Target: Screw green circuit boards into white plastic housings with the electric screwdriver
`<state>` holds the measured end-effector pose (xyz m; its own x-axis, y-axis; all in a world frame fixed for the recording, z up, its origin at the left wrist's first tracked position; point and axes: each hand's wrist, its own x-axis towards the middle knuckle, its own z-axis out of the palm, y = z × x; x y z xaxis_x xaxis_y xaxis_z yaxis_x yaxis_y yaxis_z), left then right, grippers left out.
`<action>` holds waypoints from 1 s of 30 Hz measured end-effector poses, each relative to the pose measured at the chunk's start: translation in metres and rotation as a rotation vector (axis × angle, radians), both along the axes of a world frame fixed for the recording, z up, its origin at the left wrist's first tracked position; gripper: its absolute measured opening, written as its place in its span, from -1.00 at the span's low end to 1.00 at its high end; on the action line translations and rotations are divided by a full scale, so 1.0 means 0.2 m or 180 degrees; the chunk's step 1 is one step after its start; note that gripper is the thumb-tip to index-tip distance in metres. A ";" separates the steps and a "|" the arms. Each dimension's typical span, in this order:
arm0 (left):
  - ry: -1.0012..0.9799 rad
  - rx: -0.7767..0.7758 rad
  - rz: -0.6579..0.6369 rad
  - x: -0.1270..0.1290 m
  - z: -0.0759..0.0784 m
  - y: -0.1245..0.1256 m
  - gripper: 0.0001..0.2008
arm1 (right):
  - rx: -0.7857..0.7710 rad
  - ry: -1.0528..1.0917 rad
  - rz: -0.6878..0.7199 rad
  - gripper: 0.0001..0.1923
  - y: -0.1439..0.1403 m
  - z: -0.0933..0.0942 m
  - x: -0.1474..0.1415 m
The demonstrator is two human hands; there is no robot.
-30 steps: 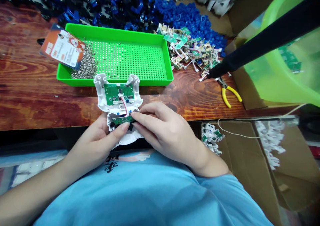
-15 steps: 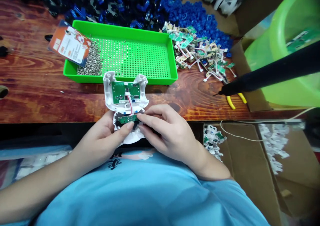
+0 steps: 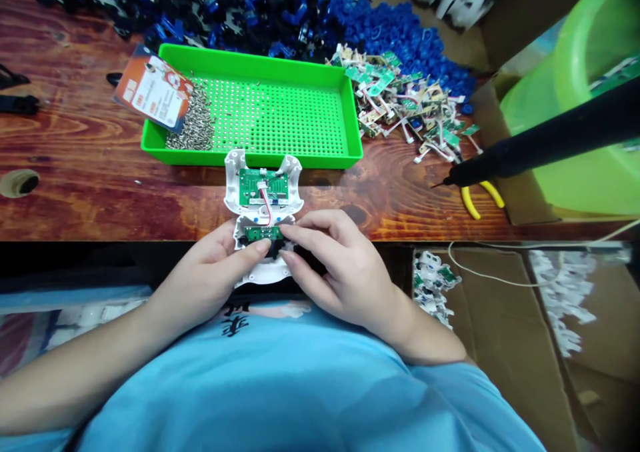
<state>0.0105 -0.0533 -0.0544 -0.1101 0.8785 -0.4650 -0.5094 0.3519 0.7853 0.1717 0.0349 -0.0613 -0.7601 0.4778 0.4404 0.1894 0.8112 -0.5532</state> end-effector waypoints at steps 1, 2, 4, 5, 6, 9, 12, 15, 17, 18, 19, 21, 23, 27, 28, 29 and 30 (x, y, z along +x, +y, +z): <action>-0.0053 -0.0034 0.0013 0.00 0.00 0.00 -0.73 | -0.0032 0.0004 0.0000 -0.72 0.00 0.00 0.00; -0.0078 -0.0055 0.0027 0.00 -0.01 0.00 -0.72 | -0.0048 0.0028 0.0007 -0.71 0.00 0.00 0.00; -0.0042 -0.0074 0.0031 -0.01 -0.01 0.00 -0.72 | -0.0024 0.0099 0.0020 -0.71 0.00 0.01 0.00; 0.0001 -0.0065 0.0017 -0.01 -0.02 0.00 -0.73 | 0.0026 0.0099 0.0033 -0.75 0.01 0.02 0.00; 0.0037 -0.0034 -0.0001 -0.01 -0.02 0.00 -0.74 | 0.0099 0.0055 0.0058 -0.79 0.01 0.03 0.00; 0.0057 0.0129 -0.0063 -0.01 -0.03 -0.01 -0.74 | 0.0341 -0.0316 0.0197 -0.85 0.03 0.05 -0.01; 0.0009 0.0179 -0.0103 -0.01 -0.03 -0.02 -0.65 | 0.0469 -0.0693 0.0361 -0.80 0.04 0.07 -0.04; -0.0040 0.0123 -0.0100 -0.02 -0.03 -0.03 -0.59 | 0.0588 -0.0830 0.0478 -0.80 0.05 0.08 -0.06; -0.0031 0.0097 -0.0098 -0.02 -0.02 -0.04 -0.58 | 0.0685 -0.0856 0.0509 -0.80 0.04 0.08 -0.08; -0.0018 0.0098 -0.0092 -0.02 -0.02 -0.03 -0.57 | 0.0732 -0.0867 0.0515 -0.80 0.04 0.08 -0.08; -0.0012 0.0093 -0.0092 -0.02 -0.02 -0.03 -0.57 | 0.0778 -0.0868 0.0525 -0.80 0.04 0.08 -0.09; -0.0007 0.0068 -0.0076 -0.01 -0.01 -0.02 -0.56 | 0.0826 -0.0862 0.0556 -0.80 0.04 0.08 -0.10; -0.0031 0.0024 -0.0077 -0.01 0.00 -0.01 -0.58 | 0.0796 -0.0836 0.0598 -0.78 0.05 0.08 -0.11; -0.0058 -0.0095 0.0061 -0.01 0.00 -0.01 -0.62 | 0.0726 -0.0836 0.0731 -0.77 0.06 0.07 -0.11; -0.0079 -0.0142 0.0128 -0.01 -0.01 -0.01 -0.63 | 0.0742 -0.0846 0.0751 -0.79 0.07 0.07 -0.11; -0.0113 -0.0175 0.0190 -0.01 -0.01 -0.02 -0.64 | 0.0763 -0.0843 0.0770 -0.80 0.07 0.08 -0.10; -0.0160 -0.0184 0.0241 -0.01 -0.01 -0.02 -0.65 | 0.0767 -0.0823 0.0784 -0.80 0.07 0.08 -0.10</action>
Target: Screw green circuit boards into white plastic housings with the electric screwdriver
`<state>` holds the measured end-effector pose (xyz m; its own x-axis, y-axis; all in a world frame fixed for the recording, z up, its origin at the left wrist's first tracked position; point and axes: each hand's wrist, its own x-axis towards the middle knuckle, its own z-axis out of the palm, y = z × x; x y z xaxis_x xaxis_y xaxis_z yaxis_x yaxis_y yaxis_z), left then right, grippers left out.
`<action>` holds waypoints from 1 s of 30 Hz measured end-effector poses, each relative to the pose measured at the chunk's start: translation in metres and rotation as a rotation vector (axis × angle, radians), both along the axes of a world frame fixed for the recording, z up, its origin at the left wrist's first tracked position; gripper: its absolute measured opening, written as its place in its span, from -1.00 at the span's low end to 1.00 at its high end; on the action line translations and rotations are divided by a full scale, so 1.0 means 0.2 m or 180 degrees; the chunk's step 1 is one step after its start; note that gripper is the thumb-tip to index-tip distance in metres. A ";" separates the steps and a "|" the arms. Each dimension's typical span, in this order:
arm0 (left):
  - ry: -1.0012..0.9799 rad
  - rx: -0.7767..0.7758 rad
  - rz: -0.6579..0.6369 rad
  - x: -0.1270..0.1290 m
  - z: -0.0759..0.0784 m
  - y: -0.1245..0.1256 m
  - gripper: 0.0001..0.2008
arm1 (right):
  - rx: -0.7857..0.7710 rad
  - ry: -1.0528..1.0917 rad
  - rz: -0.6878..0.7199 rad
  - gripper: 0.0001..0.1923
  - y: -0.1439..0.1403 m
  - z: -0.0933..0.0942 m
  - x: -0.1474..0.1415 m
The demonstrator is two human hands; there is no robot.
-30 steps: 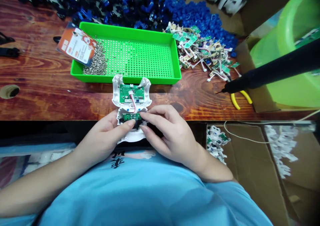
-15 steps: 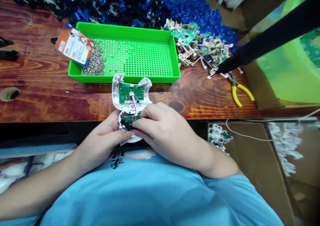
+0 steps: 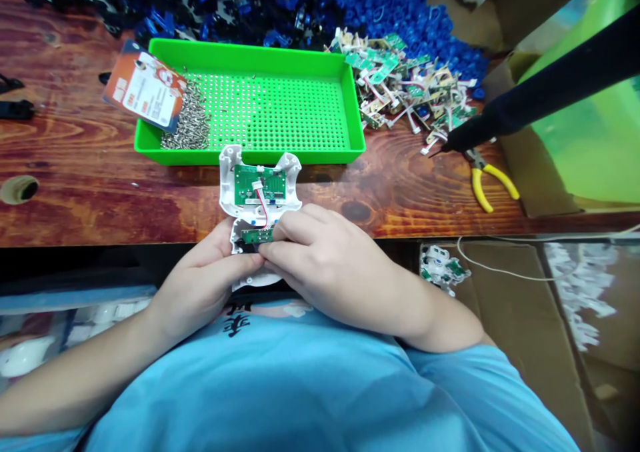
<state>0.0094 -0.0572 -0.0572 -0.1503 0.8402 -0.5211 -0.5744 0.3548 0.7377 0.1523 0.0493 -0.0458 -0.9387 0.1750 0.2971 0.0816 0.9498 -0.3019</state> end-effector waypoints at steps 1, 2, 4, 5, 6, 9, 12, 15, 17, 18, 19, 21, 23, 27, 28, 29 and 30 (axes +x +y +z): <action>-0.0045 0.0018 0.0023 0.00 0.00 0.00 -0.66 | -0.0035 0.0048 0.0012 -0.79 0.00 0.00 0.01; -0.0073 0.0064 0.0014 0.00 -0.01 -0.01 -0.66 | -0.0126 0.0120 0.0023 -0.80 0.00 0.00 0.02; -0.0002 0.0164 -0.0051 -0.01 -0.01 -0.01 -0.67 | -0.0487 0.0387 -0.0027 -0.82 0.01 0.00 0.05; 0.0094 0.0200 -0.0090 -0.02 -0.01 -0.01 -0.66 | -0.0760 0.0571 -0.0153 -0.84 0.01 0.00 0.06; 0.0203 0.0217 -0.0131 -0.02 -0.02 -0.01 -0.65 | -0.1098 0.0761 -0.0354 -0.85 0.01 -0.01 0.08; 0.0493 0.0231 -0.0199 -0.01 -0.01 0.00 -0.54 | -0.2463 0.1102 -0.1072 -0.84 -0.01 -0.04 0.10; 0.0762 0.0269 -0.0182 0.01 0.01 0.01 -0.44 | -0.3866 0.0906 -0.1240 -0.76 -0.03 -0.09 0.10; 0.1038 0.0266 -0.0197 0.02 0.03 0.01 -0.38 | -0.4212 0.0774 -0.1263 -0.77 -0.04 -0.10 0.08; 0.1204 0.0277 -0.0264 0.02 0.03 0.01 -0.36 | -0.4059 0.0775 -0.1263 -0.83 -0.04 -0.09 0.07; 0.1279 0.0310 -0.0309 0.02 0.03 0.00 -0.36 | -0.3998 0.0769 -0.1238 -0.86 -0.04 -0.09 0.06; 0.1345 0.0352 -0.0357 0.02 0.02 0.00 -0.36 | -0.3976 0.0767 -0.1205 -0.89 -0.05 -0.08 0.06; 0.1460 0.0468 -0.0449 0.02 0.02 0.00 -0.37 | -0.4001 0.0811 -0.1174 -0.92 -0.05 -0.08 0.06; 0.1585 0.0572 -0.0495 0.02 0.01 -0.01 -0.41 | -0.4047 0.0885 -0.1182 -0.92 -0.06 -0.08 0.06; 0.1873 0.0745 -0.0516 0.02 0.01 0.00 -0.51 | -0.4137 0.1071 -0.1160 -0.90 -0.07 -0.09 0.05; 0.1912 0.0780 -0.0534 0.02 0.02 0.00 -0.52 | -0.4161 0.1100 -0.1137 -0.89 -0.08 -0.10 0.05; 0.1941 0.0799 -0.0554 0.03 0.02 0.00 -0.53 | -0.4173 0.1112 -0.1125 -0.89 -0.08 -0.10 0.05; 0.1964 0.0802 -0.0572 0.03 0.02 0.00 -0.53 | -0.4173 0.1113 -0.1121 -0.88 -0.08 -0.10 0.04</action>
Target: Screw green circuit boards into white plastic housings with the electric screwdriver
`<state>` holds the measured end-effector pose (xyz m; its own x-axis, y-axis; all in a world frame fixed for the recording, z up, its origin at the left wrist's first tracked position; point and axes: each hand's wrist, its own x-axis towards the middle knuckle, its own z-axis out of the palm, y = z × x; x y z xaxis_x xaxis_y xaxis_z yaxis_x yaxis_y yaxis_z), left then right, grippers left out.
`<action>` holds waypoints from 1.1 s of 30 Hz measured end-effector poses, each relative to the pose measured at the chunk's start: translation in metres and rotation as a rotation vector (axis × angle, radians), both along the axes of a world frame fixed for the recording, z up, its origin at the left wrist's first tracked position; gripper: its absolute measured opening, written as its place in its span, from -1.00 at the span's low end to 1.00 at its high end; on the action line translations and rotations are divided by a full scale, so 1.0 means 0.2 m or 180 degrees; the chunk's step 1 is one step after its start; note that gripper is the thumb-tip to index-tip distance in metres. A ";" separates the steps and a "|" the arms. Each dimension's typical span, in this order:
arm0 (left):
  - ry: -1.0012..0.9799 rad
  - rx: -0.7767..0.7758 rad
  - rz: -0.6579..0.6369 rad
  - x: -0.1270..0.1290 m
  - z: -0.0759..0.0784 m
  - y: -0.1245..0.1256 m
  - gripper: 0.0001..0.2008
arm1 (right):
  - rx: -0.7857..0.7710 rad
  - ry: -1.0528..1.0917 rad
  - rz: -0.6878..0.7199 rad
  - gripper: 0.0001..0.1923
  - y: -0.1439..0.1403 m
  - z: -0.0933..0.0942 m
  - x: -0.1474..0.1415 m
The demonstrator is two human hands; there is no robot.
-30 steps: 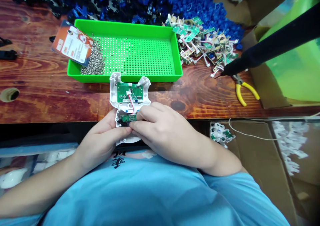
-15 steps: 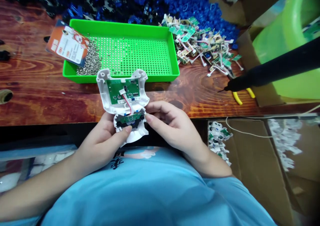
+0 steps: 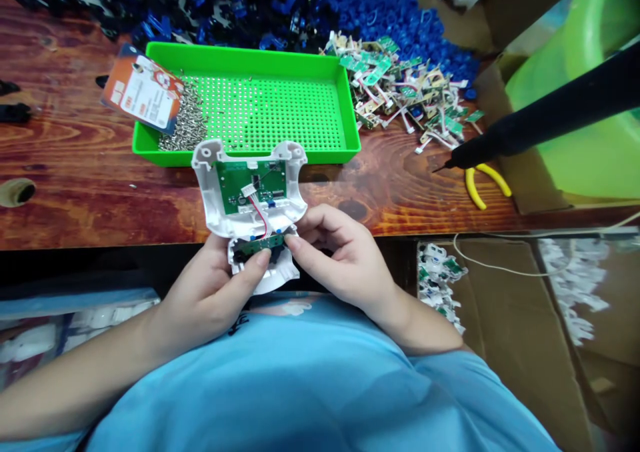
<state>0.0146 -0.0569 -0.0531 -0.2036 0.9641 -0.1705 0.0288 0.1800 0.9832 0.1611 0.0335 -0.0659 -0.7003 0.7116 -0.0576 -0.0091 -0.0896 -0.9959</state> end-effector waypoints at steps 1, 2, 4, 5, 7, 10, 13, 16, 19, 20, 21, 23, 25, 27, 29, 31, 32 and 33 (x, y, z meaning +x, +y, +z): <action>0.0021 -0.0013 -0.0011 0.00 0.00 0.00 -0.53 | 0.0013 -0.0017 -0.0003 -0.87 0.00 0.00 0.00; 0.0038 -0.0028 -0.0011 0.00 0.00 0.00 -0.53 | 0.0034 -0.0051 -0.0003 -0.86 0.00 0.00 0.00; 0.0052 -0.0053 -0.0023 0.00 0.01 0.01 -0.53 | 0.0091 -0.0133 -0.0012 -0.84 0.00 0.00 -0.01; 0.0050 -0.0058 -0.0040 0.00 0.01 0.01 -0.53 | 0.0103 -0.0157 -0.0015 -0.83 0.00 0.00 -0.01; 0.0034 -0.0052 -0.0073 0.00 0.01 0.02 -0.55 | 0.0067 -0.0163 -0.0014 -0.83 0.00 0.00 -0.02; 0.0071 -0.0033 -0.0062 0.00 0.01 0.03 -0.57 | -0.0054 -0.0109 -0.0030 -0.83 -0.01 0.00 -0.03; 0.0125 -0.0056 0.0037 0.00 0.02 0.03 -0.57 | -0.0187 0.0086 -0.0038 -0.83 -0.01 -0.01 -0.03; 0.0123 -0.0125 0.0104 -0.01 0.02 0.03 -0.59 | -0.0499 0.0239 0.0057 -0.85 0.00 -0.02 -0.03; 0.0206 -0.0097 0.0124 -0.02 0.00 0.01 -0.63 | -0.0774 0.0182 0.0198 -0.84 0.01 -0.01 -0.01; 0.0250 -0.0080 0.0139 -0.03 -0.01 0.01 -0.64 | -0.0838 0.0160 0.0223 -0.84 0.02 0.00 -0.01; 0.0298 -0.0053 0.0158 -0.03 -0.02 0.01 -0.65 | -0.0892 0.0139 0.0239 -0.85 0.02 0.01 0.00; 0.0400 -0.0004 0.0187 -0.02 -0.03 0.00 -0.66 | -0.0926 0.0081 0.0247 -0.87 0.01 0.02 0.01; 0.0501 0.0013 0.0187 -0.02 -0.03 0.00 -0.66 | -0.0726 -0.0018 0.0201 -0.90 0.01 0.03 0.01; 0.0544 -0.0018 0.0179 -0.01 -0.02 0.00 -0.66 | -0.0387 -0.0132 0.0147 -0.92 0.00 0.03 0.01; 0.0520 -0.0077 0.0168 -0.01 -0.01 -0.01 -0.65 | -0.0106 -0.0220 0.0098 -0.90 -0.01 0.03 0.01; 0.0504 -0.0123 0.0150 -0.01 0.00 -0.01 -0.64 | 0.0020 -0.0247 0.0078 -0.89 -0.01 0.03 0.00; 0.0507 -0.0146 0.0131 -0.01 0.00 -0.01 -0.63 | 0.0037 -0.0256 0.0071 -0.89 -0.01 0.03 0.00; 0.0516 -0.0157 0.0108 -0.01 0.01 -0.01 -0.63 | 0.0026 -0.0256 0.0072 -0.89 -0.02 0.03 0.00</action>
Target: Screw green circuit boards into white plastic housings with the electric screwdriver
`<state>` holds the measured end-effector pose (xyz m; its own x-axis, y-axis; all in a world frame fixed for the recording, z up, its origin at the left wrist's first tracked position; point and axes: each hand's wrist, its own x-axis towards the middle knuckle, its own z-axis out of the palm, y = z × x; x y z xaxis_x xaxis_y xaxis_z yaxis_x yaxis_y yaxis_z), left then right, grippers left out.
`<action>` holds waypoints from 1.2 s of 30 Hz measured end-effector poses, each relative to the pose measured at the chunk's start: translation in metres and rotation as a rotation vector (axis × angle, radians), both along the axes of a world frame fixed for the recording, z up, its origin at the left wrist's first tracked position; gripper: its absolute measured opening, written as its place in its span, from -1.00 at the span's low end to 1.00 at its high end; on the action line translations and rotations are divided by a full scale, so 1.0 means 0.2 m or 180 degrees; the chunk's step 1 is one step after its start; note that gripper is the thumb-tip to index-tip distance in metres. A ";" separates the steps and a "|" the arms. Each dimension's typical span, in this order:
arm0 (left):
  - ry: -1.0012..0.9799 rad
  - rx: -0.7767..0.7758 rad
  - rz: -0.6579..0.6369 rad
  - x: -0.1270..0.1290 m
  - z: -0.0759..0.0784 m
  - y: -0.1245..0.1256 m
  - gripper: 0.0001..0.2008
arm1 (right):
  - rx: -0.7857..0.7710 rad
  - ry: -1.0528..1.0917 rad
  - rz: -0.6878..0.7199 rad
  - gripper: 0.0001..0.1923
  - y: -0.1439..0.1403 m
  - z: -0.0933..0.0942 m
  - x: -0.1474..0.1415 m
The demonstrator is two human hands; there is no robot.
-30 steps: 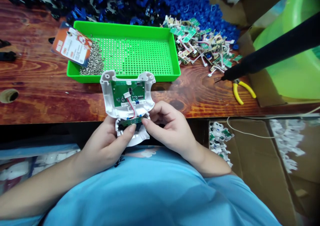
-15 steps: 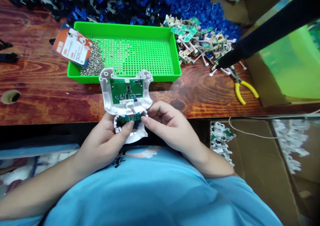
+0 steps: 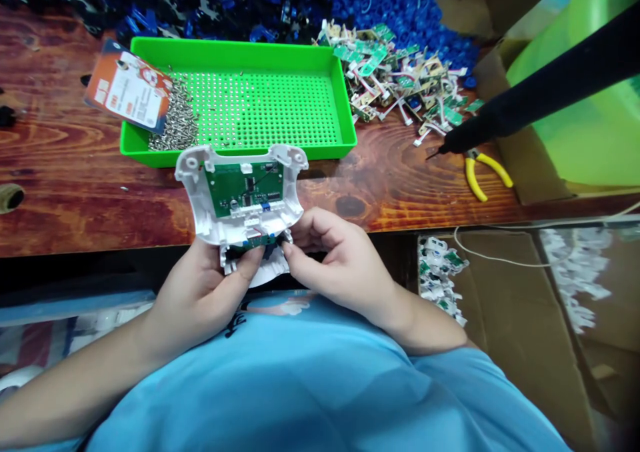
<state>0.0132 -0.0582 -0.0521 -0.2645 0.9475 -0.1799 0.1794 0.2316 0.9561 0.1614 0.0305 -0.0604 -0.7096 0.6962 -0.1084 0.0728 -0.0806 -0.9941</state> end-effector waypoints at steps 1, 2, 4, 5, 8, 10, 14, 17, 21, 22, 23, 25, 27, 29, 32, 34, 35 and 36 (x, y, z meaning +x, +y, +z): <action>0.0014 0.0000 -0.0026 0.00 0.00 0.00 -0.63 | -0.0043 0.0004 0.0023 -0.89 0.00 0.00 0.00; 0.0025 -0.0005 -0.0049 0.00 0.00 0.00 -0.62 | -0.0105 0.0008 0.0064 -0.88 0.00 0.00 0.00; 0.0045 -0.0022 -0.0086 0.00 0.00 0.01 -0.59 | -0.0234 0.0012 0.0148 -0.88 0.00 0.00 0.00; 0.0059 -0.0042 -0.0089 0.00 0.00 0.01 -0.58 | -0.0277 0.0027 0.0181 -0.88 0.00 0.00 0.00; 0.0112 -0.0097 -0.0062 -0.01 0.01 0.01 -0.54 | -0.0266 0.0079 0.0171 -0.89 0.01 0.00 0.00; 0.0135 -0.0141 -0.0078 -0.02 0.01 0.01 -0.51 | -0.0185 0.0071 0.0158 -0.88 0.01 0.01 0.00; 0.0097 -0.0288 -0.0180 -0.04 0.01 0.01 -0.47 | 0.0024 -0.0088 0.0145 -0.88 0.00 0.01 -0.01; -0.0144 -0.0336 -0.0156 -0.06 0.00 0.00 -0.53 | -0.0242 -0.0027 0.0129 -0.88 0.00 0.00 -0.02; -0.0664 -0.0379 0.0010 -0.06 -0.01 0.00 -0.69 | -0.0753 -0.0001 0.0187 -0.86 0.00 0.00 -0.03; -0.0713 -0.0400 0.0064 -0.05 -0.01 0.01 -0.69 | -0.0720 -0.0073 0.0216 -0.87 0.01 0.00 -0.03; -0.0717 -0.0425 0.0113 -0.04 0.00 0.01 -0.67 | -0.0605 -0.0170 0.0242 -0.88 0.01 0.01 -0.03; -0.0648 -0.0449 0.0171 -0.02 0.01 0.02 -0.56 | -0.0238 -0.0385 0.0279 -0.93 0.02 0.01 -0.02; -0.0557 -0.0432 0.0211 0.00 0.02 0.02 -0.45 | 0.0035 -0.0451 0.0264 -0.95 0.02 0.01 -0.02; -0.0500 -0.0411 0.0239 0.01 0.03 0.02 -0.42 | -0.0112 -0.0207 0.0242 -0.93 0.02 0.01 -0.01; -0.0481 -0.0377 0.0206 0.00 0.04 0.02 -0.48 | -0.0579 0.0195 0.0202 -0.89 0.01 0.00 -0.02; -0.0481 -0.0335 0.0103 -0.01 0.04 0.02 -0.51 | -0.0654 0.0191 0.0165 -0.86 0.01 0.00 -0.01; -0.0488 -0.0317 0.0038 -0.01 0.04 0.02 -0.50 | -0.0654 0.0163 0.0158 -0.84 0.01 0.01 -0.01; -0.0486 -0.0302 -0.0025 -0.01 0.04 0.02 -0.50 | -0.0664 0.0147 0.0161 -0.84 0.01 0.01 -0.01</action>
<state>0.0102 -0.0552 -0.0444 -0.2199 0.9263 -0.3060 0.0359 0.3212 0.9463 0.1587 0.0316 -0.0590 -0.7506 0.6255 -0.2131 0.0368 -0.2824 -0.9586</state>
